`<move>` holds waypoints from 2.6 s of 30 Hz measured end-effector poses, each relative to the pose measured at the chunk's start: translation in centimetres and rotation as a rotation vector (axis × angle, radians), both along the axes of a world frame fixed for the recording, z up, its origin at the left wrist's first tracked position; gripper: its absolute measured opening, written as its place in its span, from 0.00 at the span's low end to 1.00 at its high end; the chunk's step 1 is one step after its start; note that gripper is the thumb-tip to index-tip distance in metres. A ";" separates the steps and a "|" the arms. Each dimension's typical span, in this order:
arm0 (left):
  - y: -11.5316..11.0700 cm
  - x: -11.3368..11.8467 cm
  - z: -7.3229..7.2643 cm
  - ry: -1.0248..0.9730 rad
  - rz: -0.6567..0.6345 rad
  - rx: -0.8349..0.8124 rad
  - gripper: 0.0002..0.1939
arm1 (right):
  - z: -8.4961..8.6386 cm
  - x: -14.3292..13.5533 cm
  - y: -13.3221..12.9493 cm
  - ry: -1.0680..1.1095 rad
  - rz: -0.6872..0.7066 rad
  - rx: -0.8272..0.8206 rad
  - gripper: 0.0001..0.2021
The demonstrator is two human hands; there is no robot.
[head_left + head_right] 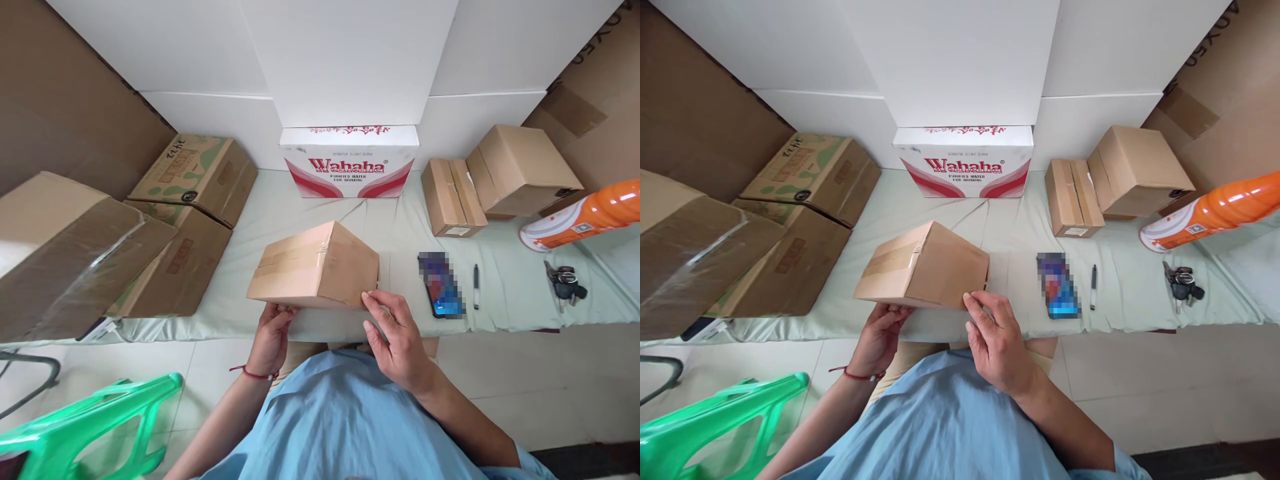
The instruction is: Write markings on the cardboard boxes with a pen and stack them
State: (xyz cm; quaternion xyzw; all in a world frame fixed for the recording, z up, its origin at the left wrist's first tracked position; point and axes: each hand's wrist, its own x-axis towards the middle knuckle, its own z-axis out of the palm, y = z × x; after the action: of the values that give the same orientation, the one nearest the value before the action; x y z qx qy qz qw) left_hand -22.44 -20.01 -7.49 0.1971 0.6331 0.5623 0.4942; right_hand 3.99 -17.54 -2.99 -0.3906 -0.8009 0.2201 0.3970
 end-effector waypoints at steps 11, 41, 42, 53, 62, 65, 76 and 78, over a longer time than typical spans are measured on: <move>0.0 1.1 3.1 0.142 -0.144 0.109 0.22 | -3.0 4.1 0.9 0.073 -0.291 -0.300 0.20; -2.3 1.1 6.4 0.735 -0.300 0.353 0.22 | -3.5 5.1 1.1 0.278 -0.305 -0.454 0.21; -2.3 0.9 6.0 0.701 -0.282 0.329 0.23 | -3.3 5.1 1.1 0.263 -0.281 -0.428 0.21; -2.0 -0.2 5.2 0.414 -0.135 0.275 0.30 | -0.9 4.9 1.7 0.229 -0.116 -0.329 0.21; -0.5 -1.4 6.6 0.164 -0.060 0.169 0.32 | 0.5 4.5 3.1 0.170 -0.230 -0.483 0.15; 0.6 -1.8 7.5 0.095 -0.082 0.142 0.36 | 1.4 4.5 3.5 0.146 -0.295 -0.546 0.18; 3.5 -3.0 6.9 -0.131 -0.141 0.019 0.36 | 2.1 5.8 3.9 0.458 -0.369 -0.734 0.21; 4.0 -3.7 5.4 -0.146 -0.129 0.023 0.31 | 0.4 6.1 4.0 0.540 -0.368 -0.711 0.19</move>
State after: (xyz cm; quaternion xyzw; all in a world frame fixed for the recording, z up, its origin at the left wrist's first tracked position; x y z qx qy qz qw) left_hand -26.13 -16.04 -2.09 0.2018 0.5747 0.5493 0.5720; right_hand 10.07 -13.58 -2.62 -0.5660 -0.4619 0.5000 0.4651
